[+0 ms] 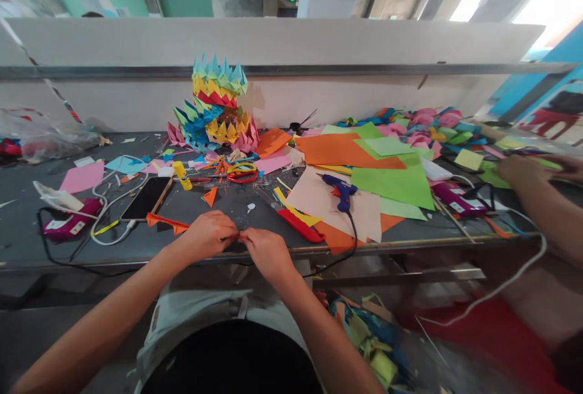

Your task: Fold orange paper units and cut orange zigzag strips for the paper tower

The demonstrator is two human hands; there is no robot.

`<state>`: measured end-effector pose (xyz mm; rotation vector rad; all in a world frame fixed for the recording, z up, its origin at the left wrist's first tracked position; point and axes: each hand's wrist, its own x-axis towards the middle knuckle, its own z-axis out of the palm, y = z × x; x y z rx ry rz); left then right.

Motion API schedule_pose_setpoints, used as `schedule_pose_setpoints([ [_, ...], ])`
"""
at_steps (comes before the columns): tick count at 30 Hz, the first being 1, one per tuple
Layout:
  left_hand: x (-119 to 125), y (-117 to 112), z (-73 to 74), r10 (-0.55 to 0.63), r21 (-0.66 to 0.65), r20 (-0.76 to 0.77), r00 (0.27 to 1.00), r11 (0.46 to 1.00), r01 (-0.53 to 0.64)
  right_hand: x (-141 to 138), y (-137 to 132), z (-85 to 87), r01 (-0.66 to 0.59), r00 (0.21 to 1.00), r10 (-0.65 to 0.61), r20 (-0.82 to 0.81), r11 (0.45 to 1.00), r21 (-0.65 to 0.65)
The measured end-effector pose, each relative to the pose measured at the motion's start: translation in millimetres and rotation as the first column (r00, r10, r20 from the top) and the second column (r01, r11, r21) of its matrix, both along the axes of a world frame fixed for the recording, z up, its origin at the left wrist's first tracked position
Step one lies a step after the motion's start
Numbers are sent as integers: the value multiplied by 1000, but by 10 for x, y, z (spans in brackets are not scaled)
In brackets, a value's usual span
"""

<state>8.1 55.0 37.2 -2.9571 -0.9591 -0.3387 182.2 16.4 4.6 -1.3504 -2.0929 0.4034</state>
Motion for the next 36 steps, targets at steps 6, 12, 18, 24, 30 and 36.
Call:
schedule_pose_setpoints([
  [6,-5,-31,-32,123,-88,-58,991,988,-127,-44,-21,-60,4,999,-4,37,1000,-1],
  [12,-42,-97,5,133,-154,6,991,979,-131,-36,-20,-57,1,998,0,-68,1000,11],
  [18,-98,-225,102,107,-144,106,989,985,-91,-3,-49,-42,-66,976,71,-204,997,29],
  [24,-133,-324,188,145,-93,56,988,986,-140,-49,-50,-85,-123,910,60,-411,984,-128],
  [30,-228,-187,74,268,-158,29,963,952,-261,38,-92,-85,10,907,78,-413,978,207],
  [36,-307,-16,-139,276,-221,51,960,940,-259,132,-145,44,105,904,64,-423,925,366],
])
